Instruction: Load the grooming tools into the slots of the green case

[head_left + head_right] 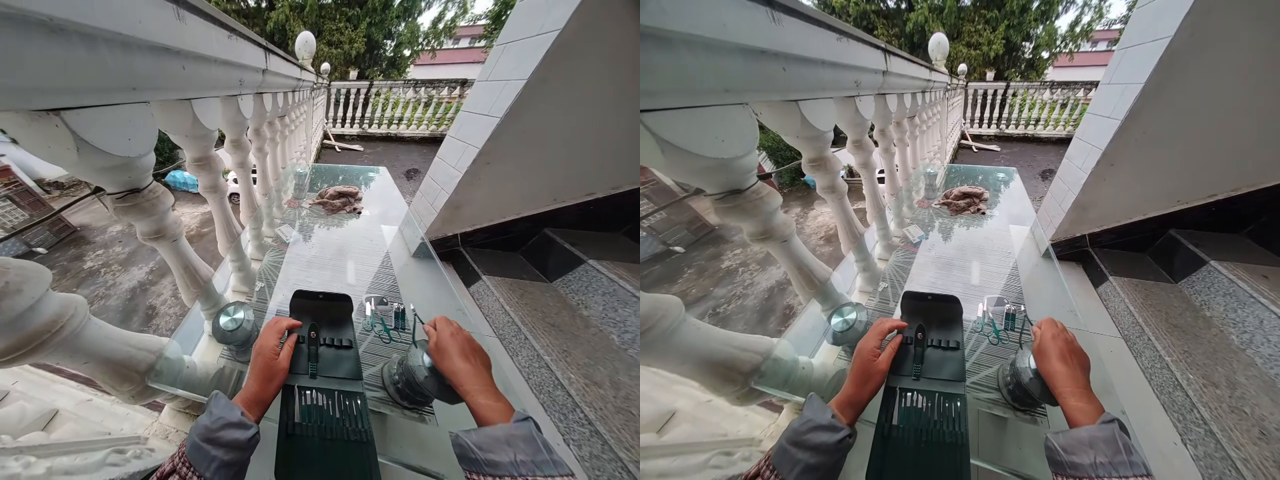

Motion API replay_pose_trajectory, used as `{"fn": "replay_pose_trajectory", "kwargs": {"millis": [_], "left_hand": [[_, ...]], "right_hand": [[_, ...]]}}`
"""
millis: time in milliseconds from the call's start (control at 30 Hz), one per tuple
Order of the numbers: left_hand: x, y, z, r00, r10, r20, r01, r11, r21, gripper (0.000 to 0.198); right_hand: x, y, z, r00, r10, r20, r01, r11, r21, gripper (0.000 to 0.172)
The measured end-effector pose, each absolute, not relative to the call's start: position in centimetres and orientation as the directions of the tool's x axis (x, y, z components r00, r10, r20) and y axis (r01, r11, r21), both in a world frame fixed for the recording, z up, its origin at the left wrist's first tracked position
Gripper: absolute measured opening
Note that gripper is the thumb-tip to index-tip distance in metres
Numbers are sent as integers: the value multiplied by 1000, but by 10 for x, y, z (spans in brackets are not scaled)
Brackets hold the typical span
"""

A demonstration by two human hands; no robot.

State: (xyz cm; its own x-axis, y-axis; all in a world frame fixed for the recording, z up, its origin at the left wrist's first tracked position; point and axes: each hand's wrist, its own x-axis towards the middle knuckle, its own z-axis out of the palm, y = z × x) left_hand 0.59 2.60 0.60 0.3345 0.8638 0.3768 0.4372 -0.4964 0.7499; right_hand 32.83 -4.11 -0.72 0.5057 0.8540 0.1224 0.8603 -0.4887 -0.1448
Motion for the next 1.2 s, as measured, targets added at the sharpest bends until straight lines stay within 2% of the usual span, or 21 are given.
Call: {"fn": "replay_pose_trajectory", "kwargs": {"millis": [100, 133, 200, 267, 367, 467, 567, 900, 1033, 1200], "left_hand": [[6, 26, 5, 335, 860, 385, 429, -503, 750, 18], [6, 26, 5, 337, 859, 386, 428, -505, 750, 18], [6, 26, 5, 343, 857, 385, 431, -508, 746, 19], [7, 25, 6, 350, 855, 382, 441, -511, 738, 19], [8, 25, 8, 367, 855, 365, 460, -508, 728, 19], [9, 25, 10, 390, 858, 334, 486, -500, 716, 19], [9, 25, 9, 408, 861, 305, 516, -493, 701, 19], [11, 24, 7, 446, 849, 284, 545, -509, 666, 20], [11, 24, 7, 451, 847, 282, 550, -513, 659, 20], [10, 23, 6, 455, 843, 285, 554, -519, 651, 19]], "right_hand": [[322, -45, 2, 570, 805, 165, 802, -502, -324, 21], [315, -46, 5, 542, 817, 195, 808, -444, -386, 19], [297, -51, 9, 382, 889, 252, 845, -225, -486, 19], [276, -56, 9, 150, 960, 238, 872, -15, -489, 21], [255, -63, 6, -57, 988, 145, 889, 116, -443, 19], [248, -66, 3, -98, 991, 87, 906, 125, -405, 18], [244, -66, 1, -88, 991, 100, 913, 120, -391, 18], [213, -60, -16, 41, 924, 380, 945, 87, -315, 15], [217, -58, -13, 110, 911, 397, 892, 86, -444, 12], [227, -65, 4, 65, 984, 167, 796, 50, -603, 10]]}}
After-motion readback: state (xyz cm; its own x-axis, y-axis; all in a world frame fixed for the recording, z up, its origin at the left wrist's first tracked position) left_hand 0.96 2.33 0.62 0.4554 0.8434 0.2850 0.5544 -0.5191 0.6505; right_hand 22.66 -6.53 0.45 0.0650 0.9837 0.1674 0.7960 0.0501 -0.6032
